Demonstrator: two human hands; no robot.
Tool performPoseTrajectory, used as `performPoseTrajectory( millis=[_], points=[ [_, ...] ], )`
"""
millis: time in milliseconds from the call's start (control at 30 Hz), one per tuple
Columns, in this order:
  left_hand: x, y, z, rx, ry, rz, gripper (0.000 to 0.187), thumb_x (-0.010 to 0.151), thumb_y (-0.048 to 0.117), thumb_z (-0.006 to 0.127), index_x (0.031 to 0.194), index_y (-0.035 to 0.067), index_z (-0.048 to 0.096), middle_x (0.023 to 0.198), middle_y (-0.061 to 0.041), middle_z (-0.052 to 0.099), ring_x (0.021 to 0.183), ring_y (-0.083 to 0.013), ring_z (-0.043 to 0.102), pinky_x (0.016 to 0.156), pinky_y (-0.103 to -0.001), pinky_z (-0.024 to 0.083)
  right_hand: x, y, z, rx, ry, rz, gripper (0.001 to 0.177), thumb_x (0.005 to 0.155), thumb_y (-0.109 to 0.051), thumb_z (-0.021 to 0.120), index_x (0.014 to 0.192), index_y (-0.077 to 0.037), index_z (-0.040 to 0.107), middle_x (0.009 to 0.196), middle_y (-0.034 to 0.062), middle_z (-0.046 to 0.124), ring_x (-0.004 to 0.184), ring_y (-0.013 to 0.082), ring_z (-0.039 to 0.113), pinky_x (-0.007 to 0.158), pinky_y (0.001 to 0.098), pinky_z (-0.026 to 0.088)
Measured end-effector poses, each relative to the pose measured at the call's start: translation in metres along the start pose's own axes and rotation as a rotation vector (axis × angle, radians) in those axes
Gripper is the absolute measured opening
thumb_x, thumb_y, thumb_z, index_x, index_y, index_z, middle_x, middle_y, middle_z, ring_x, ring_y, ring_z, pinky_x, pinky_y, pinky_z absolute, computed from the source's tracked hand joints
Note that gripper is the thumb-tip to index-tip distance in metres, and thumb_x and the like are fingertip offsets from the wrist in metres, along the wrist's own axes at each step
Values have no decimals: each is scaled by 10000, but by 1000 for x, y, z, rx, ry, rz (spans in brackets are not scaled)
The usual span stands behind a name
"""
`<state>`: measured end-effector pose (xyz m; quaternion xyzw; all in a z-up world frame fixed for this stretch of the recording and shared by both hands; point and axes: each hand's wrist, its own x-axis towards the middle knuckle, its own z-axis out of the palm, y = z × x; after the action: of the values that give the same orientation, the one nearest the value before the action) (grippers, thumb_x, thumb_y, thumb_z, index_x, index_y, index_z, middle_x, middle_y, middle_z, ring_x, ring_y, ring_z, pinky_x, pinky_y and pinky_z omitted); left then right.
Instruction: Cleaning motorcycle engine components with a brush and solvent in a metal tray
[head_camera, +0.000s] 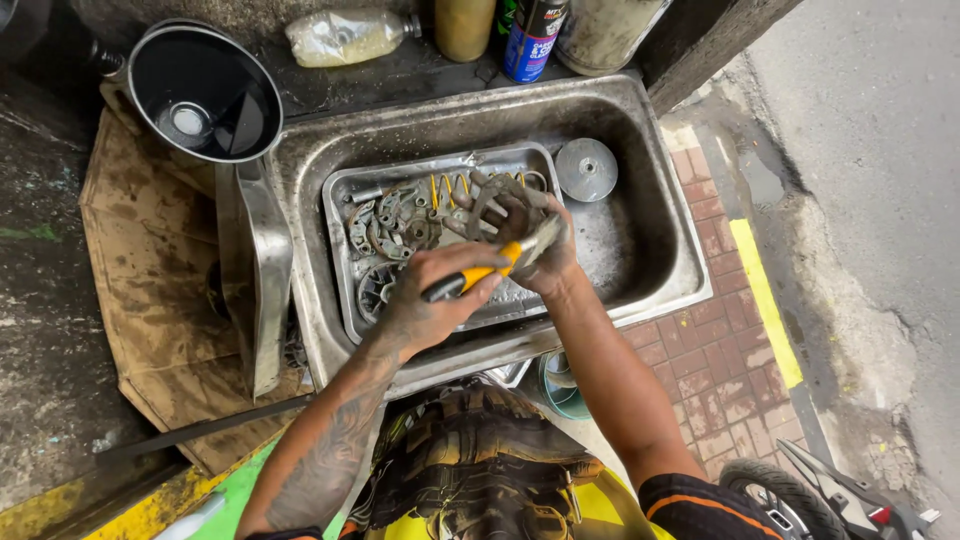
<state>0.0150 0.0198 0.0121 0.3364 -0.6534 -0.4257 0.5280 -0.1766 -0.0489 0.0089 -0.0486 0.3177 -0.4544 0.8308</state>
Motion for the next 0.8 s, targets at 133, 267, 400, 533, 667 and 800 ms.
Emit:
performPoseTrajectory(
  millis=[133,267,400,533,667,800],
  points=[
    [-2,-12,-25,170,-84,-4,173,961,26,803,1124,79,825,1128,-215,823,1044,-422,802,883,-534,660,0,-10,-30,-78,-236,-69,693,982,-390,588,1643,-185,540,1500,168,684,1193,387,753,982,593,633],
    [0,13,1,83,-114,13,134,979,28,776,1102,53,822,1113,-266,814,1035,-453,802,931,-574,657,-4,-6,-19,-147,-246,-121,718,987,-425,614,1661,-189,533,1450,148,719,1164,334,785,1002,554,669],
    [11,22,-33,85,-207,-79,182,964,-36,755,1133,2,811,1115,-294,809,1007,-455,803,918,-562,673,4,-11,-44,-116,-282,-97,668,1039,-468,587,1660,-229,524,1457,168,711,1197,382,771,1035,628,629],
    [25,17,-32,107,-98,-40,174,966,11,786,1132,52,816,1058,-220,821,924,-368,826,735,-437,695,-2,0,-28,-98,-127,-42,847,974,-733,575,1594,-155,574,1244,144,746,949,349,794,930,677,657],
    [29,5,-13,-142,61,-128,101,991,2,784,1083,11,823,922,-217,802,777,-251,791,602,-346,695,-14,8,-7,-80,34,-54,1002,813,-944,525,1369,-137,733,1096,139,808,798,409,808,839,833,616],
    [33,-1,-25,76,235,-59,124,985,63,807,1102,75,847,929,-177,812,871,-215,799,653,-349,615,-12,-1,-24,-86,-61,-27,946,857,-940,489,1180,-108,803,1157,205,802,905,426,809,802,720,658]
  ],
)
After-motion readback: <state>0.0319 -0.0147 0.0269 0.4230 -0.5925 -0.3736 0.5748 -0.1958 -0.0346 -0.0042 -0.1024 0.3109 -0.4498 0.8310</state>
